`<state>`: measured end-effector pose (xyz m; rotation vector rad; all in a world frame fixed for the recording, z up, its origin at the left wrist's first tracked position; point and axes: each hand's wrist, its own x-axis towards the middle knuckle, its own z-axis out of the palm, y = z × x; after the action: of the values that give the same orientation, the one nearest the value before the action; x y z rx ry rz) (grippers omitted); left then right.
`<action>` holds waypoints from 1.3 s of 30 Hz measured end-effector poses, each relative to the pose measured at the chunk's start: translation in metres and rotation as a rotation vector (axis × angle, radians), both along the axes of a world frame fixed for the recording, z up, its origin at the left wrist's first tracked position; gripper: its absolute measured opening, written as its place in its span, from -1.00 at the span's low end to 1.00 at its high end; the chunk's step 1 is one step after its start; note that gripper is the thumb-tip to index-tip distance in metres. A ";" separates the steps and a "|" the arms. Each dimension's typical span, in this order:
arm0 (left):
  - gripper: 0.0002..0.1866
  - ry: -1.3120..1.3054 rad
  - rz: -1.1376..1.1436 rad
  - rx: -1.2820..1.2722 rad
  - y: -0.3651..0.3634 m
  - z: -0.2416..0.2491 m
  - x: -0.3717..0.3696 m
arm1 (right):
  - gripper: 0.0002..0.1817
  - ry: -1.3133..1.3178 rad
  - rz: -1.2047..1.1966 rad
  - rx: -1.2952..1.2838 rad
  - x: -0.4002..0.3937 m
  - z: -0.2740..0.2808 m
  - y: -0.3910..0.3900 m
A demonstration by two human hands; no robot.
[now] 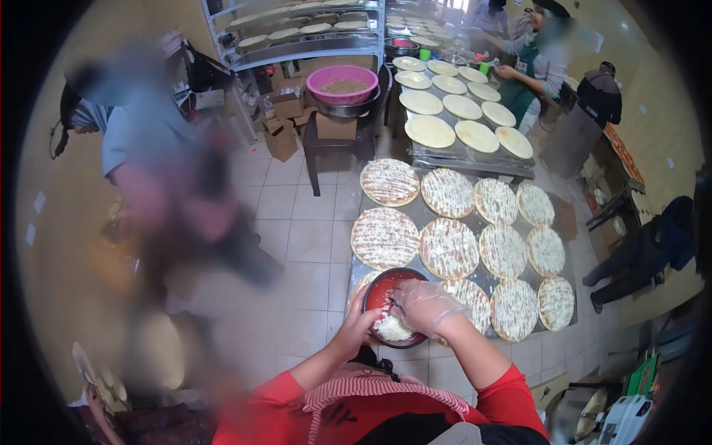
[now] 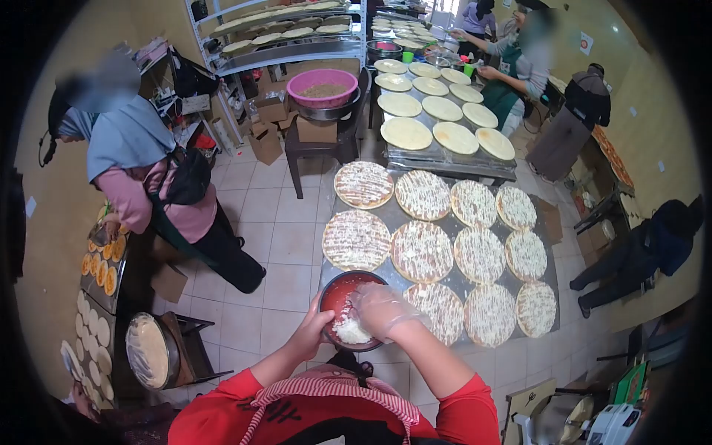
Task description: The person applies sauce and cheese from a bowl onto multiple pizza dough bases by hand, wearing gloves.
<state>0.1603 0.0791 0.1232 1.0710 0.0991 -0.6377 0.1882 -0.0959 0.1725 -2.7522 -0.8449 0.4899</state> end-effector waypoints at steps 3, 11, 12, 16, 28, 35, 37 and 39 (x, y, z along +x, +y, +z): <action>-0.30 0.027 -0.011 0.021 -0.008 0.004 -0.023 | -0.62 0.115 -0.057 -0.180 -0.032 0.006 -0.001; -0.24 0.056 -0.069 0.034 -0.009 -0.021 -0.085 | -0.54 0.554 -0.304 0.217 -0.105 -0.031 0.002; -0.25 0.054 -0.115 0.064 -0.006 -0.019 -0.092 | -0.50 0.755 -0.438 0.500 -0.114 -0.043 0.004; -0.29 -0.096 -0.083 0.090 0.002 -0.050 -0.104 | -0.53 1.053 -0.802 1.350 -0.136 -0.068 0.020; -0.30 0.087 0.026 -0.013 0.087 -0.028 -0.036 | -0.70 -0.127 -0.371 0.388 -0.057 -0.033 0.099; -0.31 0.097 0.069 0.121 0.187 -0.012 0.060 | -0.68 0.833 -0.611 1.253 0.061 -0.046 0.190; -0.33 0.107 0.078 0.099 0.213 -0.008 0.085 | -0.69 0.825 -0.562 1.250 0.091 -0.047 0.215; -0.35 0.114 0.119 0.098 0.234 -0.009 0.102 | -0.66 0.920 -0.575 1.278 0.113 -0.046 0.239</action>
<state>0.2623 0.3135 0.1139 1.1141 0.2933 -0.5908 0.3007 0.1428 0.1264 -1.2370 -0.0064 0.6572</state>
